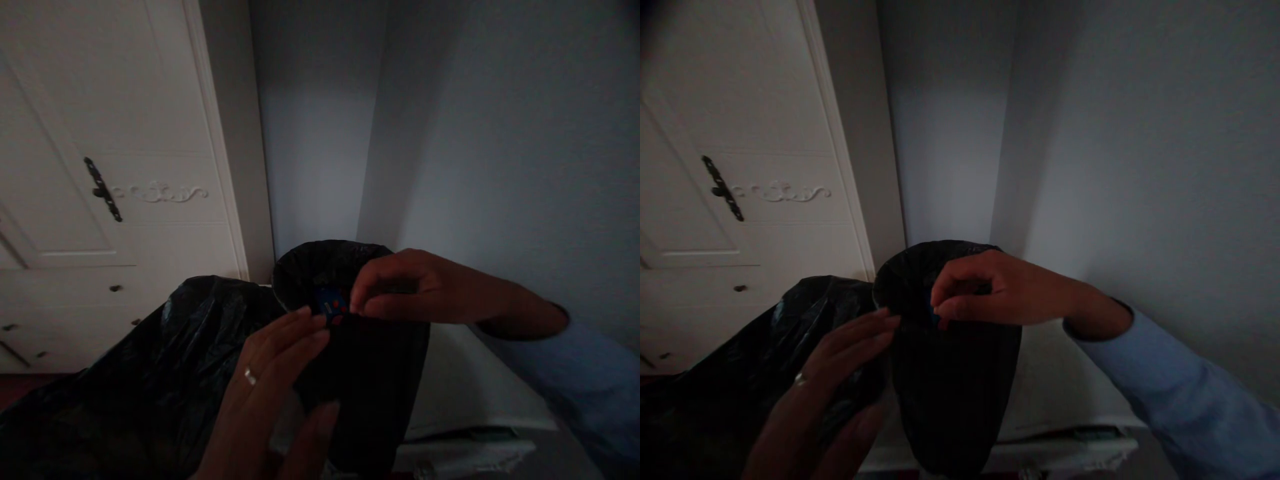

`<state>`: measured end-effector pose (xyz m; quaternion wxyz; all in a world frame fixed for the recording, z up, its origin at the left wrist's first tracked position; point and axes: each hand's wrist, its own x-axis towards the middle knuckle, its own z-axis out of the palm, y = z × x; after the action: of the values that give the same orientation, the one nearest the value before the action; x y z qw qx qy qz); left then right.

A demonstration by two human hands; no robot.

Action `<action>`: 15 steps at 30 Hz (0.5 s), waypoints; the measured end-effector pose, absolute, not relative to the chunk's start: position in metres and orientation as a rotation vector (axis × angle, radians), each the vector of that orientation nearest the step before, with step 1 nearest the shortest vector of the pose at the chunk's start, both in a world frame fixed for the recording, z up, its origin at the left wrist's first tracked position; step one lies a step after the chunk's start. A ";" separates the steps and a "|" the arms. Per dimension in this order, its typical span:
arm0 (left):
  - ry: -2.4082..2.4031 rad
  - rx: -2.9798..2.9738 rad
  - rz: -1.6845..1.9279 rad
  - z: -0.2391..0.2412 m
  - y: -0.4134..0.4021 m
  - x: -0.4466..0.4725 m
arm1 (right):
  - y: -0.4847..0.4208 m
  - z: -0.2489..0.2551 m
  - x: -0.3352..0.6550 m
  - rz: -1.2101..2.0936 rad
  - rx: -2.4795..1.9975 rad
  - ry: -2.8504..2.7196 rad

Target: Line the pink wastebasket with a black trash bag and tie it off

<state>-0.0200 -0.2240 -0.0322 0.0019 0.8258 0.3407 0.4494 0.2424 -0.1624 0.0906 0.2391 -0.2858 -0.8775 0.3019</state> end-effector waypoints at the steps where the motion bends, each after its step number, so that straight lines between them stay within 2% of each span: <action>1: 1.056 2.680 1.393 -0.025 -0.213 -0.010 | -0.149 0.092 0.238 0.800 -0.806 -2.529; 4: 0.960 2.895 1.370 -0.015 -0.195 0.013 | -0.110 0.085 0.228 0.757 -0.873 -2.793; 8: 0.964 2.860 1.391 -0.018 -0.195 0.016 | -0.068 0.068 0.224 0.663 -1.079 -2.931; 15: 0.843 2.724 1.376 -0.021 -0.201 0.003 | -0.029 0.064 0.230 -0.227 -1.258 -2.788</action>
<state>0.0027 -0.2010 -0.0207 -0.0122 0.8602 0.2662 0.4347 0.2299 -0.0293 0.0637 0.0372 -0.4100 -0.9083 -0.0738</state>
